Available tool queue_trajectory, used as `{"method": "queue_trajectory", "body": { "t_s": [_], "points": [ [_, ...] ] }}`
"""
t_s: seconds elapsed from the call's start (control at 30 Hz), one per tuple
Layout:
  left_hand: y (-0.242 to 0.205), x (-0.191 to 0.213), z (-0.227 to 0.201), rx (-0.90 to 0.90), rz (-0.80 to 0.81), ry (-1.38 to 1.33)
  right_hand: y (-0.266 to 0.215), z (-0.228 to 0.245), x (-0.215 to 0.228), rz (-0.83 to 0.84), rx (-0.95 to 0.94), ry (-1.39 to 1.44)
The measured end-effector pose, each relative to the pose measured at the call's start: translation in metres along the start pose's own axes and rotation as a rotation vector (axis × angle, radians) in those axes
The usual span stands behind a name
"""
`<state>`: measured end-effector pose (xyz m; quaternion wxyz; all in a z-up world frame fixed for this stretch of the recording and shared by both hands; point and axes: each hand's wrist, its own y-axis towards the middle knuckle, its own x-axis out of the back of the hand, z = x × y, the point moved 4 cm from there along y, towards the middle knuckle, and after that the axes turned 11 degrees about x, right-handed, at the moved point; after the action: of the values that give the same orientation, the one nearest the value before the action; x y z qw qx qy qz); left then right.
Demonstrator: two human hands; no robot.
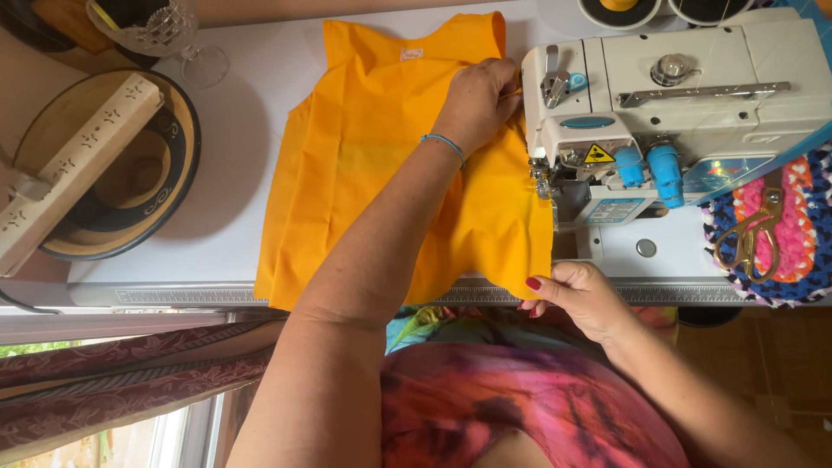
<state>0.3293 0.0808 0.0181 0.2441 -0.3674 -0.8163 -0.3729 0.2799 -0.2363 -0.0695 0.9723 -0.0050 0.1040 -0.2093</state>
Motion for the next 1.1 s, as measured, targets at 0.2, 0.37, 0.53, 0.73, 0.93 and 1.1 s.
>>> {"method": "queue_trajectory", "body": {
  "t_s": [0.2,0.37,0.53,0.73,0.93,1.1],
  "points": [
    [0.0,-0.002,0.001,0.006,0.011,0.025,0.001,-0.002,0.001,0.004,-0.016,0.001],
    [-0.001,0.003,-0.003,-0.001,0.001,-0.013,0.001,0.001,0.0,-0.003,-0.01,-0.012],
    [-0.003,0.006,-0.006,0.003,-0.007,-0.029,0.006,-0.01,0.009,-0.023,-0.035,-0.076],
    [-0.005,0.009,-0.009,-0.036,-0.035,-0.043,0.011,-0.005,0.012,0.004,-0.071,-0.193],
    [-0.007,0.009,-0.009,-0.02,-0.035,-0.083,0.015,-0.001,0.017,0.087,-0.048,-0.242],
    [-0.007,0.008,-0.01,-0.026,-0.044,-0.094,0.015,-0.009,0.022,0.078,-0.07,-0.13]
  ]
}}
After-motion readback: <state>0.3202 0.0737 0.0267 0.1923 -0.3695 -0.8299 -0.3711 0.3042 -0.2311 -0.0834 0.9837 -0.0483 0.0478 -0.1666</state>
